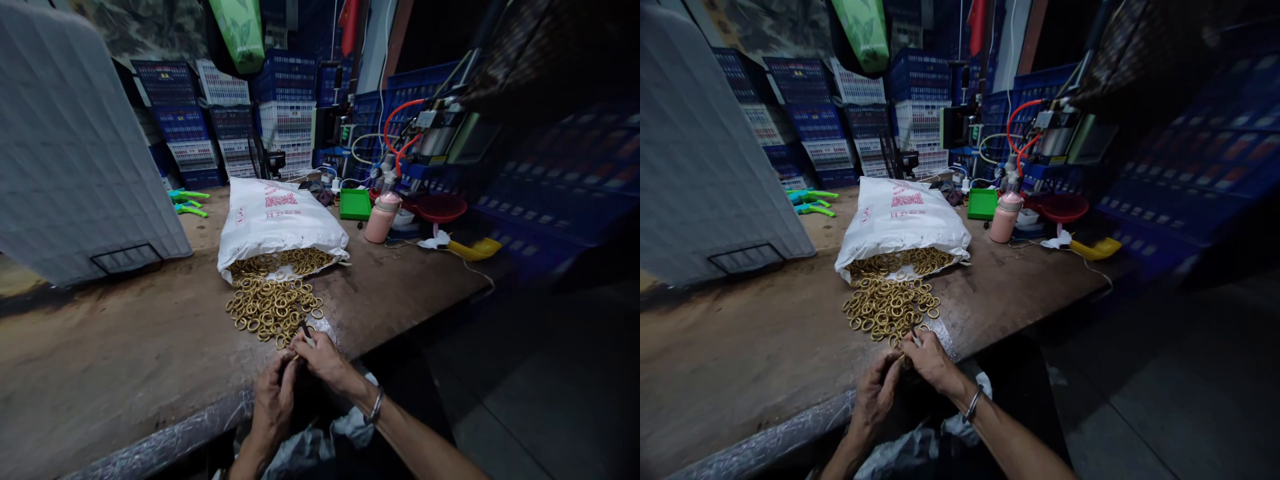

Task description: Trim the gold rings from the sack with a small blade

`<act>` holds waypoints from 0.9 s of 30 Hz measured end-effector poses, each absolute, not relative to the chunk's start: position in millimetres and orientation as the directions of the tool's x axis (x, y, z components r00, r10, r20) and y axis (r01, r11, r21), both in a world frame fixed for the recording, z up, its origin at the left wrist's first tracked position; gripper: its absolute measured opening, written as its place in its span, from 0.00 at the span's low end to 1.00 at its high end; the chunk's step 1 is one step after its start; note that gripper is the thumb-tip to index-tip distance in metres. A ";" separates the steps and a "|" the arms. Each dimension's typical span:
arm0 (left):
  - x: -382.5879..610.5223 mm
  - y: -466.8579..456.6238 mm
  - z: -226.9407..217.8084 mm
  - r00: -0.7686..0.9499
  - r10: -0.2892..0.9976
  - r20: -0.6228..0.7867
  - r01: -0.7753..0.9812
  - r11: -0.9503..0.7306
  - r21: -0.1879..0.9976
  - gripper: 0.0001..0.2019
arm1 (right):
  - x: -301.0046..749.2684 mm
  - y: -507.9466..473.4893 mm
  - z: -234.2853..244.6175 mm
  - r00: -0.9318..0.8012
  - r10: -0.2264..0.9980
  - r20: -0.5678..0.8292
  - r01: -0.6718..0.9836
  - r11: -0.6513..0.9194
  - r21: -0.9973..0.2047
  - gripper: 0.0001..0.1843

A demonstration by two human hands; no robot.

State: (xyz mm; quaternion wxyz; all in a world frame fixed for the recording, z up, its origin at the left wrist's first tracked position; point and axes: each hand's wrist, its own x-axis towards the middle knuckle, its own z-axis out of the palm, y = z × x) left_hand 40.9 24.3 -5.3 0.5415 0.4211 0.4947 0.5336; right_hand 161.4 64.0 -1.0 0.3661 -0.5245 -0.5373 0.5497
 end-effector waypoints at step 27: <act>32.7 18.7 -4.4 0.079 0.931 -0.357 -0.572 0.335 0.748 0.15 | 154.7 52.0 0.3 -0.305 0.952 0.034 0.590 0.217 -0.777 0.07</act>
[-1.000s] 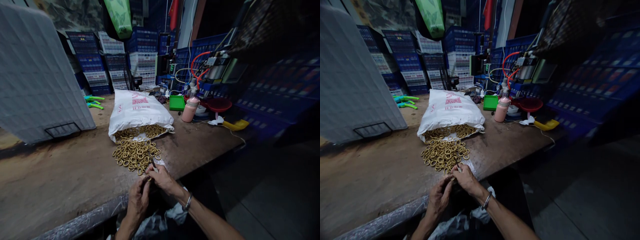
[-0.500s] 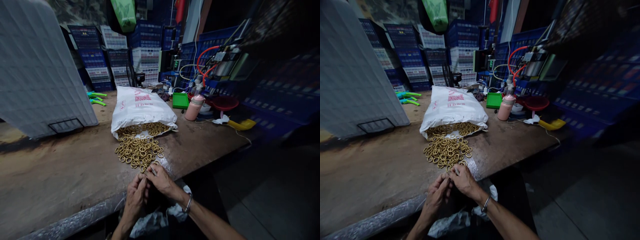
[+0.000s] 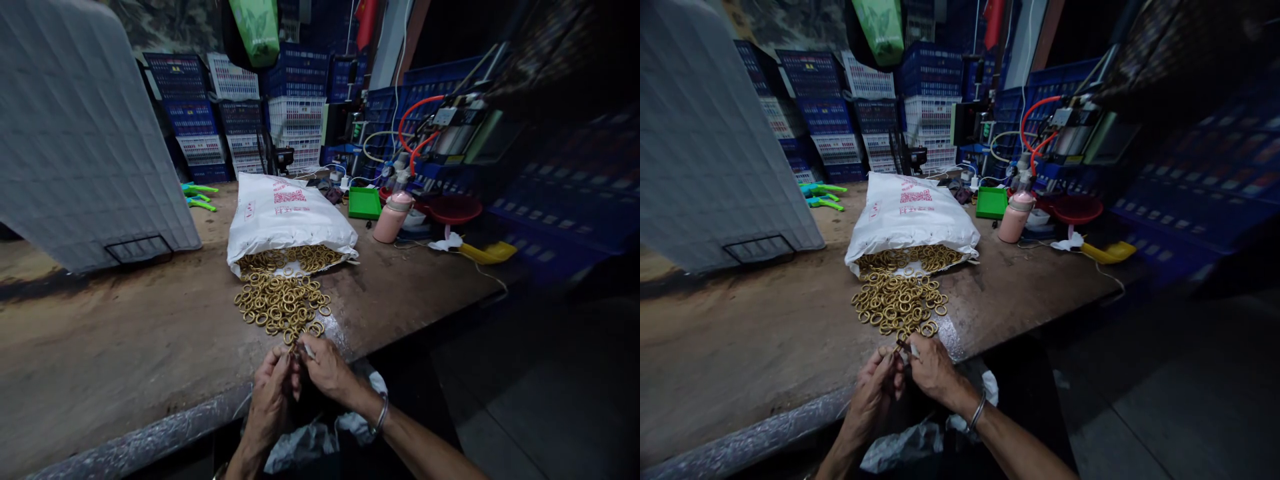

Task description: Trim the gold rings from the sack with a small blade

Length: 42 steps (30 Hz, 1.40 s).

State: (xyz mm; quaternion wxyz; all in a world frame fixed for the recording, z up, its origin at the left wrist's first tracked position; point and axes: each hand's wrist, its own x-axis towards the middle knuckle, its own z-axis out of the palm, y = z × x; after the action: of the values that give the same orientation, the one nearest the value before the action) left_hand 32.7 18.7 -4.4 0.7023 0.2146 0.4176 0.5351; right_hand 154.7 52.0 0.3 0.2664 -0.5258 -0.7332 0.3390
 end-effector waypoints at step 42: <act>25.8 26.8 -4.9 0.170 0.835 -0.524 -0.753 0.452 0.477 0.07 | 183.0 80.2 -15.1 -0.085 0.992 0.095 0.874 0.120 -0.471 0.06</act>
State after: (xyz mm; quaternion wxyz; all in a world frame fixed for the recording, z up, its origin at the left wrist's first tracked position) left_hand 25.8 26.8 -4.9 0.7628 0.0538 0.3798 0.5205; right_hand 183.0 80.2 -15.1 0.1990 -0.6465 -0.7214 0.1483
